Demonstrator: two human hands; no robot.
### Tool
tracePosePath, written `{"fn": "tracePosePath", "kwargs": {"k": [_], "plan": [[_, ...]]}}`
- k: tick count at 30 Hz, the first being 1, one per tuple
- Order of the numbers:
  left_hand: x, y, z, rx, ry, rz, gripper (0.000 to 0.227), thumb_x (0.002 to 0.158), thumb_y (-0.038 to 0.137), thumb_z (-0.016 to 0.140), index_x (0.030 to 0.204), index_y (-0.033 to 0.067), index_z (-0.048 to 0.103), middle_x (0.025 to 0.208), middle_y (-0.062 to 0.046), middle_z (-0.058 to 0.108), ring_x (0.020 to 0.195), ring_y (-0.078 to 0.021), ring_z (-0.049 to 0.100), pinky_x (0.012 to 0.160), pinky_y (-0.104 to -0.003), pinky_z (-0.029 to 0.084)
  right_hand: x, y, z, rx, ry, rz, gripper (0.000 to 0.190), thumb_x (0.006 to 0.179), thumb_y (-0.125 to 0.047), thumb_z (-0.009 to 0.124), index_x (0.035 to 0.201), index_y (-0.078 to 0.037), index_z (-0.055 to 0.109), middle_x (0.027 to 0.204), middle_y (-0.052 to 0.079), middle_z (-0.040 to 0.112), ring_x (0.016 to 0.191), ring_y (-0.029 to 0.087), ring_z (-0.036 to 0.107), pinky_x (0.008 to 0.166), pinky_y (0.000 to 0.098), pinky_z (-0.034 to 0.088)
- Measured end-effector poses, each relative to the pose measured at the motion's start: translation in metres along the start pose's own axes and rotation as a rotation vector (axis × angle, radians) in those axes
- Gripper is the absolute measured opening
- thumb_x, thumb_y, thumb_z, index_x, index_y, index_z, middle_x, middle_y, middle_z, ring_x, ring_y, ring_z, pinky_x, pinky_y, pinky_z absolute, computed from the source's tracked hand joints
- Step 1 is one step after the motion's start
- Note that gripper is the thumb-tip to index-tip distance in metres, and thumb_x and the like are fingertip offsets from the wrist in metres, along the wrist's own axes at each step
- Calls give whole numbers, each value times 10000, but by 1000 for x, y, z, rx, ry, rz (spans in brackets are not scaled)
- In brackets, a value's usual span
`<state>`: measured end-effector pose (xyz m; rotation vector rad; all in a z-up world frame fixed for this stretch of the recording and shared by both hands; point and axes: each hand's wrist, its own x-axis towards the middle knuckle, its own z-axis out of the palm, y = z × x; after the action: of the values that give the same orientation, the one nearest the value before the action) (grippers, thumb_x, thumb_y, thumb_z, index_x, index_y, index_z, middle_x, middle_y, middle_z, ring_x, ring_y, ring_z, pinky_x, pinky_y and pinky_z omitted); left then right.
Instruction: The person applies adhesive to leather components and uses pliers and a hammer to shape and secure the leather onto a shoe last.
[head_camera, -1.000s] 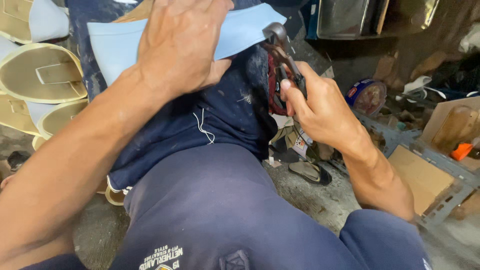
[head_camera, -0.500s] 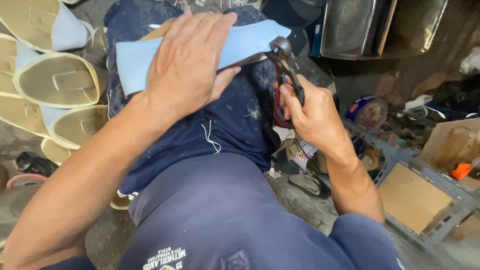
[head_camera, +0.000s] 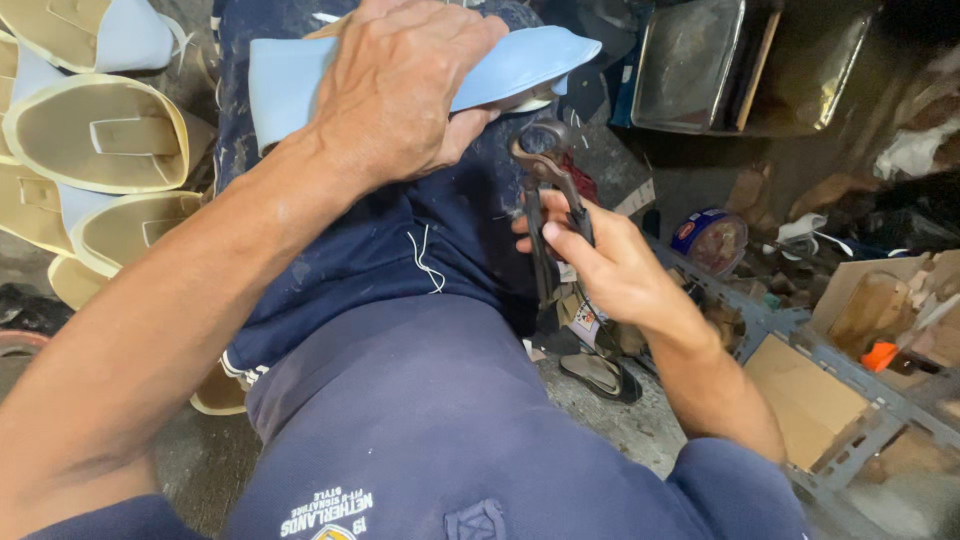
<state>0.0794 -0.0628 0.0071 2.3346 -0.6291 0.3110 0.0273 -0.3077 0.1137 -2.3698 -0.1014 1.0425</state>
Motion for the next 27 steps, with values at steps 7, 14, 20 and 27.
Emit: {"fn": "tracePosePath", "kwargs": {"k": [7, 14, 20, 27], "plan": [[-8, 15, 2, 220, 0, 24, 665, 756, 506, 868, 1244, 134, 612, 1050, 22, 651, 964, -209, 610, 882, -376, 423, 8, 19, 19, -299, 230, -246, 416, 1069, -144, 456, 1455, 11, 444, 1397, 235, 619, 1248, 449, 597, 971, 477, 466], [-18, 43, 8, 329, 42, 1, 426, 908, 236, 737, 1287, 66, 645, 1111, -47, 630, 1061, -259, 585, 1043, -443, 423, -6, 6, 6, -355, 122, -119, 411, 1029, -143, 482, 1418, -11, 482, 949, 164, 740, 894, 432, 680, 800, 495, 475], [-20, 48, 11, 384, 138, 28, 220, 1101, 130, 535, 1243, 59, 687, 1181, -78, 673, 1123, -268, 621, 1057, -445, 422, -14, -14, 0, -245, -35, 85, 284, 1029, -250, 428, 1236, -78, 517, 812, 54, 793, 891, 316, 743, 816, 430, 478], [0, 11, 5, 95, -49, -90, 520, 765, 409, 857, 1133, 124, 625, 1019, -93, 680, 904, -350, 631, 724, -456, 472, 6, -20, -2, -217, 127, -74, 170, 1067, -221, 454, 1106, -77, 537, 662, 0, 671, 606, 246, 660, 708, 401, 478]]}}
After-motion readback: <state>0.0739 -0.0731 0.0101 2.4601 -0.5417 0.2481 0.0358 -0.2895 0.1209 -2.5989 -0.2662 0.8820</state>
